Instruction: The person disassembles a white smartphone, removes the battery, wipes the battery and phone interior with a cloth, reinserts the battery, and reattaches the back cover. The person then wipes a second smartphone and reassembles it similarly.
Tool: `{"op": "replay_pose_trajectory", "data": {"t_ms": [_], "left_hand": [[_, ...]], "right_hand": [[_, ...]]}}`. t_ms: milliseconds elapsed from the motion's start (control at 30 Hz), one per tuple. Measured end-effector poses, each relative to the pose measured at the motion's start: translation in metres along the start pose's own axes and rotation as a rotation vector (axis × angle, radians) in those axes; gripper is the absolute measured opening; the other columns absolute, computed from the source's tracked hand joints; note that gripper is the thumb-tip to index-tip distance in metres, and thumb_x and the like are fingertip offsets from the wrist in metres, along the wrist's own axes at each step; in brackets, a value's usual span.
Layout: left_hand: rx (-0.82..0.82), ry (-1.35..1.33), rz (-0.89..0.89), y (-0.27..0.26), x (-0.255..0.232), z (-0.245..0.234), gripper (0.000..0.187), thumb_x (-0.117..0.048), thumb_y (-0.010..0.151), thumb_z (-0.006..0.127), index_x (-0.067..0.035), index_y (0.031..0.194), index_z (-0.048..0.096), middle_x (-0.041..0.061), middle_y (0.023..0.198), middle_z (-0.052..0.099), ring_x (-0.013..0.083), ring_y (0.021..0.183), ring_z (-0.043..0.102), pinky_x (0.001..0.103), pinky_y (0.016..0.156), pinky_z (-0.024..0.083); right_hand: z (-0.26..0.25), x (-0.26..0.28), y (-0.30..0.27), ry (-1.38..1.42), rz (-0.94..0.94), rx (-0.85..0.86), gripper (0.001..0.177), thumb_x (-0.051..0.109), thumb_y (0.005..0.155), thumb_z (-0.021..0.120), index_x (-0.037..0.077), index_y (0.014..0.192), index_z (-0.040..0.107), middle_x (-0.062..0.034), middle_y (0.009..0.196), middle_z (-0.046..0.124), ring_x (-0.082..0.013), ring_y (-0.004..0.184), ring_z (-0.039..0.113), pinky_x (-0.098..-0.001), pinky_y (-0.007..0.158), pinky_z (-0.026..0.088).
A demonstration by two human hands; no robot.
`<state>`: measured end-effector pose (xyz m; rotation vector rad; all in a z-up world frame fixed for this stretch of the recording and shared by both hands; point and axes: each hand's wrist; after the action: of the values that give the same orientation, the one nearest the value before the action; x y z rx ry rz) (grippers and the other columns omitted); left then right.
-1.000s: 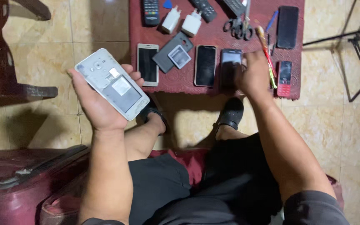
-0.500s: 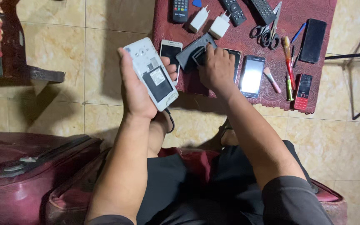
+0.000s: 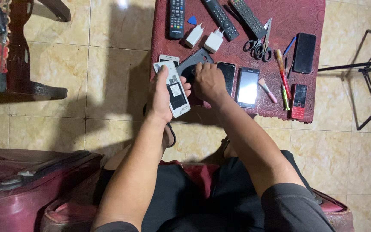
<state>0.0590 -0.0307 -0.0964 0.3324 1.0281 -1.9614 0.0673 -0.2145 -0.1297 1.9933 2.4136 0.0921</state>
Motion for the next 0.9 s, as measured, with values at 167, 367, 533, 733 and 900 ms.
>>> {"op": "replay_pose_trajectory", "data": {"t_ms": [167,367,533,733,900], "left_hand": [[-0.001,0.016,0.016,0.01,-0.003,-0.015,0.052,-0.056,0.095,0.058,-0.005,0.1,0.067,0.008,0.086,0.071,0.0208,0.075,0.072,0.039,0.069,0.062],[-0.164,0.261,0.236,0.035,0.02,-0.02,0.026,-0.027,0.099,0.066,-0.002,0.102,0.067,0.004,0.089,0.069,0.0144,0.076,0.065,0.034,0.068,0.054],[-0.184,0.529,0.324,0.042,0.051,-0.004,0.016,-0.009,0.091,0.067,-0.003,0.105,0.07,0.005,0.098,0.075,0.0137,0.086,0.071,0.031,0.076,0.057],[-0.216,0.739,0.513,0.081,0.073,-0.003,0.026,0.001,0.085,0.064,0.001,0.111,0.064,0.011,0.102,0.076,0.0206,0.094,0.073,0.035,0.083,0.057],[-0.304,0.996,0.601,0.091,0.077,0.002,0.034,-0.002,0.087,0.063,0.002,0.12,0.061,0.015,0.106,0.074,0.0267,0.1,0.074,0.038,0.088,0.057]], "right_hand": [[0.008,-0.011,-0.004,0.146,0.055,-0.078,0.019,0.011,0.088,0.06,0.002,0.104,0.061,-0.0201,0.095,0.07,-0.0384,0.089,0.07,-0.0478,0.072,0.056],[-0.038,-0.035,-0.036,0.498,0.192,-0.233,0.02,0.012,0.092,0.062,0.002,0.109,0.063,-0.0253,0.089,0.07,-0.0469,0.081,0.067,-0.0548,0.07,0.051],[-0.106,-0.046,-0.097,0.711,0.3,-0.055,0.018,0.012,0.093,0.061,0.004,0.107,0.069,-0.0238,0.083,0.069,-0.0425,0.077,0.07,-0.0484,0.068,0.053],[-0.156,-0.035,-0.167,0.777,0.327,0.132,0.016,0.012,0.094,0.063,0.001,0.105,0.068,-0.0213,0.084,0.071,-0.029,0.073,0.072,-0.04,0.068,0.054],[-0.18,-0.03,-0.242,1.027,0.305,0.056,0.023,0.005,0.092,0.059,0.0,0.114,0.065,-0.0112,0.096,0.073,-0.0145,0.09,0.068,-0.0315,0.082,0.055]]}}
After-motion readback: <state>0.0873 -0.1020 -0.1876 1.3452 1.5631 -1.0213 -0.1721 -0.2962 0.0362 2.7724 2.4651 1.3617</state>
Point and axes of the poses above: each hand's wrist, its own y-axis towards the middle knuckle, its own z-axis out of the palm, x = y × z
